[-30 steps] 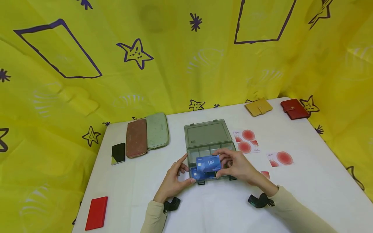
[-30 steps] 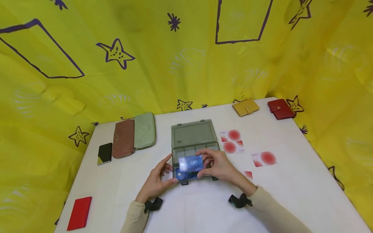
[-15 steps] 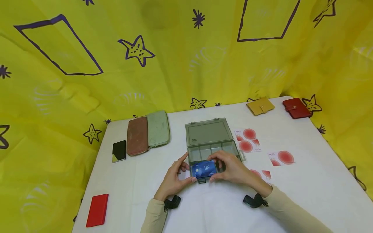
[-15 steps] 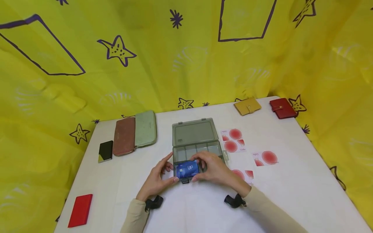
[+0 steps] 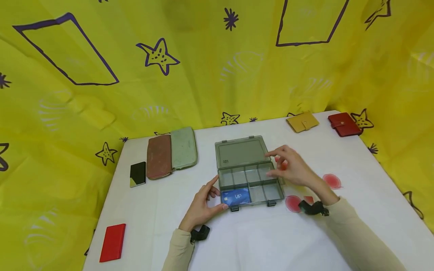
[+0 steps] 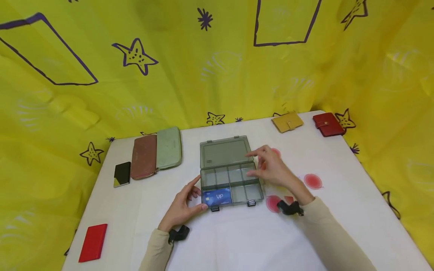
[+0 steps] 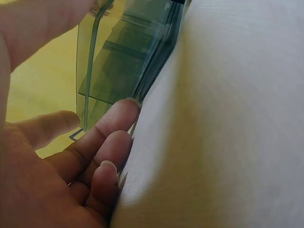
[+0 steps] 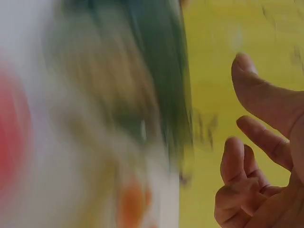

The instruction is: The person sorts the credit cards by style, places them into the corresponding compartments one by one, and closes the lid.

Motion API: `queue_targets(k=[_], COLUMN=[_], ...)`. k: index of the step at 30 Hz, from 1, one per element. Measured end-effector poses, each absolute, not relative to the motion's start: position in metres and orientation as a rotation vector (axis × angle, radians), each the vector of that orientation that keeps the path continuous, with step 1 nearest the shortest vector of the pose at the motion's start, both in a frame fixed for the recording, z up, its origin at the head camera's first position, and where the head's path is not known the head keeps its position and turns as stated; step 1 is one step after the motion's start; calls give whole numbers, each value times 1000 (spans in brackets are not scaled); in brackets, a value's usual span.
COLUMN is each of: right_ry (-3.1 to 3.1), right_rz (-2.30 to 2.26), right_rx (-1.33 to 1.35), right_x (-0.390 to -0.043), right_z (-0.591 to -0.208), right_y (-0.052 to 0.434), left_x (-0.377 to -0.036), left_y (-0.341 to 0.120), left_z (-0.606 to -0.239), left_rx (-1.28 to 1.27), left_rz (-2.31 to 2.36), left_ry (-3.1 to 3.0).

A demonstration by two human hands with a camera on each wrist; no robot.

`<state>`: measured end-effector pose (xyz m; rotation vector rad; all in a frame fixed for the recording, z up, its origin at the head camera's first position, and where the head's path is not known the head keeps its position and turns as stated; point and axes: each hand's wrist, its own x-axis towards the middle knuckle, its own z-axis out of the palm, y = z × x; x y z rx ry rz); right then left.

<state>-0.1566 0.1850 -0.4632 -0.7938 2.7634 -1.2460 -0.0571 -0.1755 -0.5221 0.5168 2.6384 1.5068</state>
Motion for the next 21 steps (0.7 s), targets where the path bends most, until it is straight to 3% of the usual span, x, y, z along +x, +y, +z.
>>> queue_targets(k=[8,21], right_ry=[2766,2719], right_rz=[-1021,-872], right_rx=[-443,-435], right_x=[-216,-227], right_z=[-469,-481], right_y=[254,265], left_x=[-58,-54], left_y=[-177,-175], left_z=[-520,-520], left_rx=[520,522], left_rz=[1506,1517], left_ry=[2641,2634])
